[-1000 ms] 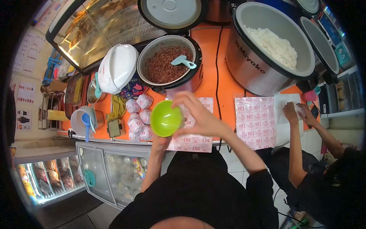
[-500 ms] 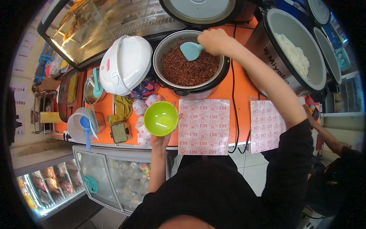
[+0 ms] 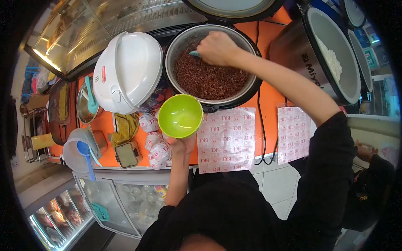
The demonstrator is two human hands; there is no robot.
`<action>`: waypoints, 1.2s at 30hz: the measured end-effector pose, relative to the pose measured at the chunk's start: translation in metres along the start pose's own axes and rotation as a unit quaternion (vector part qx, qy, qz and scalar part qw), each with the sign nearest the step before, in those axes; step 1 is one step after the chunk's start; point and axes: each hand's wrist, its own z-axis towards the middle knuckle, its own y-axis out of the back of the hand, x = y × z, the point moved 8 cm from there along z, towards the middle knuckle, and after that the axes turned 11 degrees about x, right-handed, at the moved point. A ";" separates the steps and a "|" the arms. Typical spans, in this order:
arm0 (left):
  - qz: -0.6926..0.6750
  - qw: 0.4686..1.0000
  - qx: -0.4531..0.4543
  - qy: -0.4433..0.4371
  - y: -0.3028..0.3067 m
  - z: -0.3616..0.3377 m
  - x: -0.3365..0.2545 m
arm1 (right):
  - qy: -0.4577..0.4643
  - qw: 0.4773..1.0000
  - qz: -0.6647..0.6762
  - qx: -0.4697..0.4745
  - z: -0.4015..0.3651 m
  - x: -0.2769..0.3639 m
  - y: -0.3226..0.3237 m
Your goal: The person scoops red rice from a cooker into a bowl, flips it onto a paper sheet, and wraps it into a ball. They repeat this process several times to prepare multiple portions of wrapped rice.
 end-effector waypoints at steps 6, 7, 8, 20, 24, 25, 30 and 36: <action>-0.114 0.992 -0.018 -0.040 -0.006 0.002 -0.005 | 0.059 0.993 -0.027 -0.095 -0.048 0.054 0.011; -0.109 0.993 -0.014 -0.037 -0.004 0.002 -0.004 | 0.070 0.994 -0.013 -0.089 -0.059 0.068 0.014; -0.103 0.994 -0.011 -0.032 -0.004 0.000 -0.003 | 0.080 0.993 0.002 -0.082 -0.066 0.077 0.018; -0.036 0.999 -0.017 -0.015 -0.005 0.001 -0.020 | -0.038 0.998 -0.007 0.049 0.039 -0.004 -0.010; -0.054 0.998 -0.021 -0.032 -0.006 0.005 -0.018 | -0.028 0.993 0.056 0.104 0.034 -0.007 -0.025; -0.016 0.999 -0.028 -0.032 -0.005 0.005 -0.019 | -0.027 0.988 0.073 0.131 0.028 -0.004 -0.032; 0.023 0.998 -0.032 -0.048 -0.012 0.008 -0.019 | -0.020 0.980 0.153 0.124 -0.001 0.011 -0.032; 0.049 0.996 -0.039 -0.060 -0.013 0.009 -0.020 | 0.008 0.977 0.194 0.083 -0.012 0.018 -0.025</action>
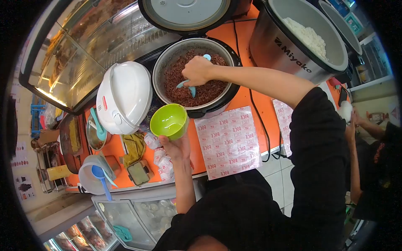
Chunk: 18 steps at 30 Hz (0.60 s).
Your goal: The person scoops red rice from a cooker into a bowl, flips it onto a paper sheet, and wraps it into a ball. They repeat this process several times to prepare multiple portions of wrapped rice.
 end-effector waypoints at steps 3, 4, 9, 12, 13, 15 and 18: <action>-0.016 1.000 0.004 -0.008 -0.004 0.004 -0.002 | 0.022 1.000 0.015 -0.016 -0.007 0.003 0.001; -0.011 1.000 0.004 -0.008 -0.005 0.004 -0.002 | 0.024 0.999 0.014 -0.017 -0.009 0.004 0.001; -0.007 1.000 -0.010 -0.007 -0.002 0.004 -0.003 | 0.021 0.999 0.043 -0.002 -0.027 0.004 0.006; -0.003 1.000 -0.014 -0.003 0.007 0.004 0.000 | 0.012 0.998 0.062 0.031 -0.027 -0.003 0.005; -0.018 1.000 -0.002 0.005 0.011 0.006 0.001 | 0.010 0.998 0.059 0.027 -0.026 -0.008 0.008; -0.051 0.999 -0.010 0.012 0.020 0.000 -0.005 | 0.041 0.995 0.083 0.022 -0.024 -0.021 0.007; -0.007 0.999 0.045 0.004 0.035 0.000 -0.026 | 0.027 0.988 0.135 0.063 -0.025 -0.043 0.019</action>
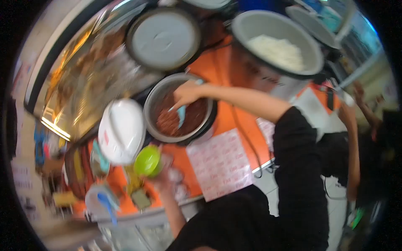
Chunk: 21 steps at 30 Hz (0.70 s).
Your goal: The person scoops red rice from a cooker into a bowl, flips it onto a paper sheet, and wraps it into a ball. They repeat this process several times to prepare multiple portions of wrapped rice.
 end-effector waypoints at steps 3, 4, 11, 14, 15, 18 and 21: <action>0.052 0.998 0.036 0.010 0.052 -0.006 -0.013 | 0.002 0.996 0.074 -0.047 -0.018 -0.015 0.013; 0.111 0.994 -0.014 -0.001 0.014 0.010 -0.018 | -0.025 0.989 0.126 -0.071 -0.034 -0.017 0.022; 0.239 0.971 0.028 0.015 -0.076 0.053 -0.025 | -0.080 0.957 0.257 -0.104 -0.084 -0.027 0.021; 0.414 0.909 0.041 0.012 -0.085 0.079 -0.015 | -0.119 0.963 0.209 -0.125 -0.112 -0.012 0.041; 0.413 0.910 0.038 0.011 -0.093 0.084 -0.009 | -0.135 0.968 0.160 -0.137 -0.122 -0.002 0.051; 0.486 0.873 0.045 -0.009 -0.126 0.098 0.000 | -0.163 0.965 0.039 -0.200 -0.133 0.034 0.062; 0.569 0.817 0.084 -0.048 -0.138 0.108 0.009 | -0.160 0.938 -0.196 -0.239 -0.122 0.087 0.052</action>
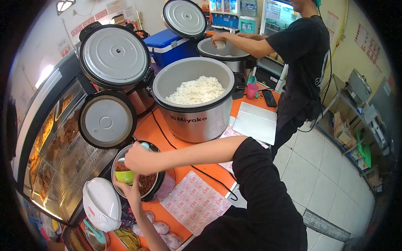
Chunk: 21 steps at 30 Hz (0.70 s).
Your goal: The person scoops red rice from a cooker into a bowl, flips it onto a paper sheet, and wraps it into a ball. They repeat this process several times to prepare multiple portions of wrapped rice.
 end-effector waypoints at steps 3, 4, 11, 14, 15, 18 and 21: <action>-0.056 0.998 0.015 -0.020 -0.004 0.003 0.005 | 0.006 0.990 -0.128 -0.065 -0.010 0.041 -0.005; -0.099 0.995 0.003 -0.009 -0.003 0.003 0.007 | 0.007 0.981 -0.177 -0.083 -0.012 0.050 -0.007; -0.143 0.988 -0.021 0.055 0.019 0.005 0.011 | -0.056 0.983 -0.101 -0.140 -0.027 0.009 0.035; -0.129 0.991 -0.033 0.022 0.023 0.009 0.014 | -0.059 0.993 0.097 -0.031 -0.029 -0.026 0.043; -0.113 0.993 -0.035 0.010 0.024 0.010 0.011 | -0.044 0.976 0.206 0.046 -0.028 -0.030 0.033; -0.116 0.991 -0.042 -0.042 0.025 0.013 -0.002 | 0.011 0.930 0.359 0.076 -0.021 -0.029 -0.015; -0.098 0.994 -0.006 -0.043 0.026 0.015 0.006 | 0.029 0.907 0.402 0.126 -0.022 -0.033 -0.014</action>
